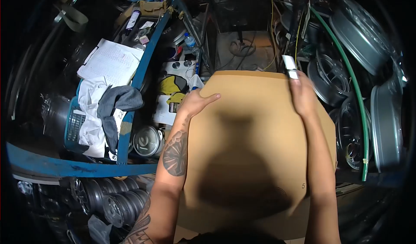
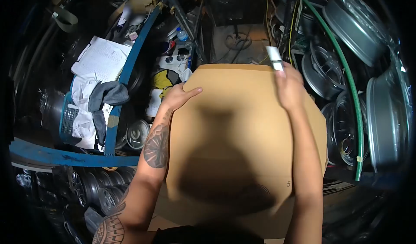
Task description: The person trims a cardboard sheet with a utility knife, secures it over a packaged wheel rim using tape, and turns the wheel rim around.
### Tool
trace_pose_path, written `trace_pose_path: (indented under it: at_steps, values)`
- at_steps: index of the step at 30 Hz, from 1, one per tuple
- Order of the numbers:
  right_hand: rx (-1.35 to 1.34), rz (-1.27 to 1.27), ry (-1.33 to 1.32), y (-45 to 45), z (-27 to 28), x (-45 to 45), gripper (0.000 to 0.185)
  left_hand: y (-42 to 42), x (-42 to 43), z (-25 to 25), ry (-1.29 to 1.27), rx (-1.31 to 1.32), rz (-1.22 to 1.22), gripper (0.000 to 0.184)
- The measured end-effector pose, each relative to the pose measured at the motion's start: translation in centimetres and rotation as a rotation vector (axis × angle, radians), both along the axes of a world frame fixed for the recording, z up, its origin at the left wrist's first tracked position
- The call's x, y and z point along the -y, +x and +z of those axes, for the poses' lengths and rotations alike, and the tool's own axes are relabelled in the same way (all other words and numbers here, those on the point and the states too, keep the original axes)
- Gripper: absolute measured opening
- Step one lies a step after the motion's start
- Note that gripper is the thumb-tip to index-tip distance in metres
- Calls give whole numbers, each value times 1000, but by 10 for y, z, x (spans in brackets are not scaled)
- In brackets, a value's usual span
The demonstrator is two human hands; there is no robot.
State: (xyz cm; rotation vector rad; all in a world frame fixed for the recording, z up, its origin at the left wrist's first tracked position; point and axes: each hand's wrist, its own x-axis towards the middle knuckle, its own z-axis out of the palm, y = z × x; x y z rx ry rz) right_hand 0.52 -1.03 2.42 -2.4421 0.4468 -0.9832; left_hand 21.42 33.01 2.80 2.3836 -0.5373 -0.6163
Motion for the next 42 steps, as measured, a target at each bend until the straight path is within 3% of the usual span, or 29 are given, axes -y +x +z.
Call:
trace_pose_path:
  at_steps: [1,3,5,6,8,12,13,16,17,20,21,24,25,27,29,32,38,42]
  values:
    - [-5,77,-23,30,-9,-14,42,-6,3,12,39,16,0,93]
    - [-44,445,192,95,-10,-63,47,-15,4,22,135,84,27,93]
    - [-74,652,317,145,-8,-114,44,-25,2,22,252,191,92,89]
    - [-325,598,228,163,0,-128,43,-30,1,20,236,267,121,90]
    - [-405,535,73,180,4,-143,46,-41,-2,4,227,398,175,92]
    - [-612,454,60,188,19,-145,52,-64,-12,-18,280,761,334,101]
    - [-670,433,30,187,18,-148,54,-74,-13,-3,321,661,391,106]
    - [-765,396,-21,190,21,-150,60,-73,-38,2,134,476,404,110]
    - [-750,399,-17,191,17,-148,60,-69,-51,18,73,238,379,93]
    - [-657,366,93,179,18,-150,57,-14,-102,-36,-358,-211,11,81]
    - [-613,351,142,178,22,-151,55,-15,-105,-28,-490,-345,25,70]
    - [-221,694,745,193,-5,-135,40,-28,-102,-34,-880,-473,61,79]
    - [-315,697,709,192,2,-131,27,-25,-101,-34,-860,-516,96,103]
    - [-408,735,40,181,37,-142,25,-12,-97,-71,-814,-292,165,116]
    - [-484,793,-564,180,73,-164,25,-18,-99,-57,-798,-246,216,138]
    - [-466,939,-744,196,89,-185,22,-22,-99,-51,-853,-214,230,136]
    - [-630,1044,-935,211,99,-231,20,-29,-97,-34,-969,-413,253,129]
    - [-675,1009,-982,213,92,-220,17,-27,-96,-52,-1028,-368,179,112]
